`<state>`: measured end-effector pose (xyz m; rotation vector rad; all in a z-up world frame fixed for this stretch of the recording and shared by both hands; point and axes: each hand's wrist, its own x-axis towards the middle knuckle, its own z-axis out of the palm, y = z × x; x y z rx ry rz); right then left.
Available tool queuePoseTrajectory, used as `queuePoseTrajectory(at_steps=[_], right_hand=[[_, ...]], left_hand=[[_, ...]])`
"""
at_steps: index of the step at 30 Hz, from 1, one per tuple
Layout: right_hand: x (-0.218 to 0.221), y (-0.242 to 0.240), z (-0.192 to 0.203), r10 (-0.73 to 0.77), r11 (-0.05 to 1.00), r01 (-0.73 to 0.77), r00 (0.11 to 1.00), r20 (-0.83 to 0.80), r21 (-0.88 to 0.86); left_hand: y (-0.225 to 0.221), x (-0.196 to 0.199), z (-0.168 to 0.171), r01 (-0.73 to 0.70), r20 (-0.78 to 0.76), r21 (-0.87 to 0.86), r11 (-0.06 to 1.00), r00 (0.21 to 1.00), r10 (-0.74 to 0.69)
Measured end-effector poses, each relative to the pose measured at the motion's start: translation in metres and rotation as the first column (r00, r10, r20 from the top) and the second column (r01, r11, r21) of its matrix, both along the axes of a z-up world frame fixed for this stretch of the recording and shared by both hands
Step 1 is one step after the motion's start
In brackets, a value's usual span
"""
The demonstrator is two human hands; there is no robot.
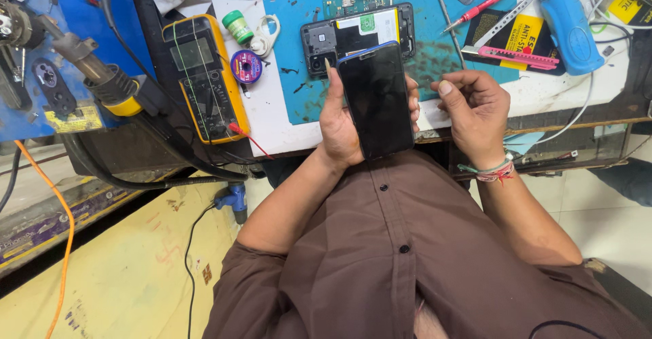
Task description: The person disassembles a smartphone by removing the back cover and unscrewing internal components. They use a screwdriver to detach the battery and a heat gun to warm the edges of the device. Finally, they separate the screen assembly from the phone's frame.
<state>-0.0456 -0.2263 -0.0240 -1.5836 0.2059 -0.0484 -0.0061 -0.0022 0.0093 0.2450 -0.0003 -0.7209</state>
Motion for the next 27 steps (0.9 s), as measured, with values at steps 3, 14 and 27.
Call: queuePoseTrajectory(at_steps=[3,14,27], right_hand=[[0.0,0.0,0.0,0.006,1.0,-0.006,1.0,0.003,-0.004],[-0.001,0.004,0.003,0.011,1.0,-0.011,1.0,0.012,0.004],[-0.002,0.004,0.004,0.014,1.0,-0.013,1.0,0.018,-0.026]], left_hand=[[0.0,-0.001,-0.002,0.01,-0.031,-0.015,1.0,0.999,-0.011],[0.004,0.001,0.005,0.051,-0.068,0.004,0.999,0.996,-0.05],[0.017,0.019,-0.031,0.221,0.164,-0.402,0.889,0.972,-0.168]])
